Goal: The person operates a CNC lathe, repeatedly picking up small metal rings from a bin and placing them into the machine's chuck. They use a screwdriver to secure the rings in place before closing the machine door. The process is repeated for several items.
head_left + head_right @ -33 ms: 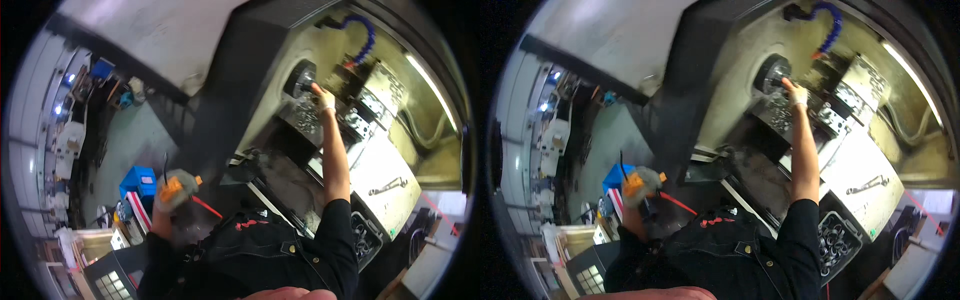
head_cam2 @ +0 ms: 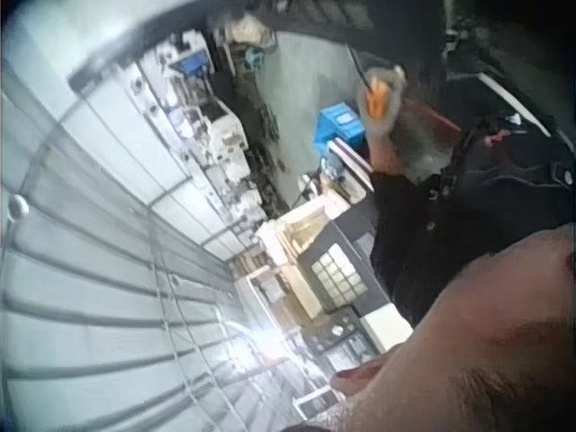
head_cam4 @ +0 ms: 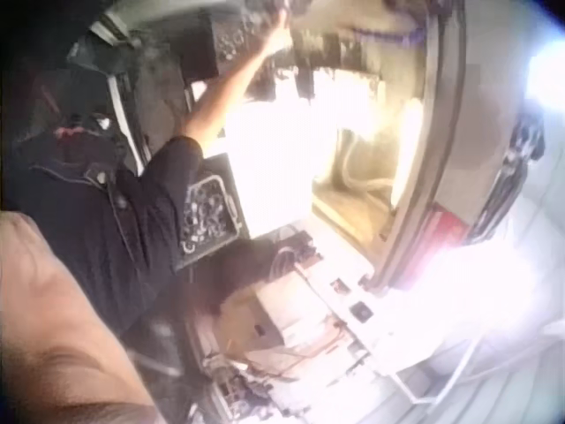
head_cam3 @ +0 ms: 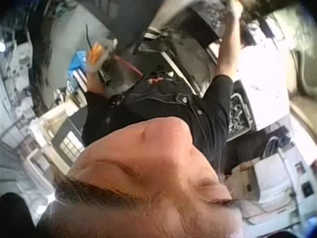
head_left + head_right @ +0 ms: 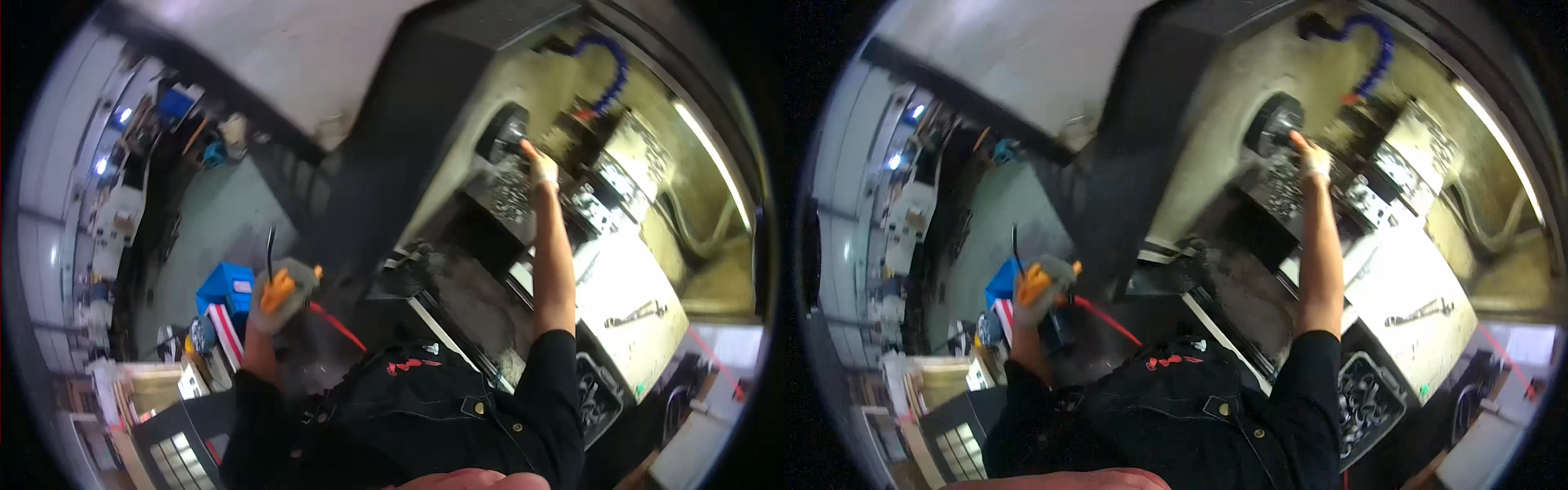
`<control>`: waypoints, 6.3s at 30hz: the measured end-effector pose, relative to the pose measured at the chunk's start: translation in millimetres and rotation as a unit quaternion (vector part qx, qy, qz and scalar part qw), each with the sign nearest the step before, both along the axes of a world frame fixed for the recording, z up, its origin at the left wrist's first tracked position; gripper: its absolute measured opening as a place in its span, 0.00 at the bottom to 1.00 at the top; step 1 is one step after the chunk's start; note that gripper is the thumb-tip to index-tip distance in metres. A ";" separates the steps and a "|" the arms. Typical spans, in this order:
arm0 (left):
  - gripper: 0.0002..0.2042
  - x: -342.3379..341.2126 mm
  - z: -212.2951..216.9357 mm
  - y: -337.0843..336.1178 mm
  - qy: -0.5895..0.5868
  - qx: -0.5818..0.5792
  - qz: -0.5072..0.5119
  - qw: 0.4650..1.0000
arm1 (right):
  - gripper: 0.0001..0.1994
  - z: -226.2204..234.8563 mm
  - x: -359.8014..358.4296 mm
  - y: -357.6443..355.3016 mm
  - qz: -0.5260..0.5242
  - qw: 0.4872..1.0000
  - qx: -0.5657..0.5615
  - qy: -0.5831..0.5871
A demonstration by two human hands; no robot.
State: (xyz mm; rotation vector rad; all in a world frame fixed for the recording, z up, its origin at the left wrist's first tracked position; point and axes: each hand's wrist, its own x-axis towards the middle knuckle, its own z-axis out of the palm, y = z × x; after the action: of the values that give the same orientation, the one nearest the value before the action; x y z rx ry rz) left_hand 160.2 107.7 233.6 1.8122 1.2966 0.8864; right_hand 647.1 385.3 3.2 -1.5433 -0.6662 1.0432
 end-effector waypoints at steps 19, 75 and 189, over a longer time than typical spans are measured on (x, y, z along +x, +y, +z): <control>0.33 -27.8 24.8 149.4 0.357 0.293 0.091 0.882 | 0.32 39.1 -25.4 -15.7 0.042 0.989 0.006 -0.139; 0.19 -64.0 -127.7 -66.2 -0.295 0.005 0.064 0.953 | 0.14 54.5 -242.7 -397.3 0.324 0.946 0.019 -0.005; 0.17 -445.4 -188.5 -584.8 -0.146 -0.074 0.977 0.134 | 0.15 -36.9 -1148.9 -827.2 0.792 -0.080 -0.603 0.042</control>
State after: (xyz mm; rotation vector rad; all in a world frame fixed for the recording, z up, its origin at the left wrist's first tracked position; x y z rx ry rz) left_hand -285.1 -477.0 45.1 -1.6702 2.5587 1.6412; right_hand -501.8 -441.9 -33.8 0.0811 0.4436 -1.2936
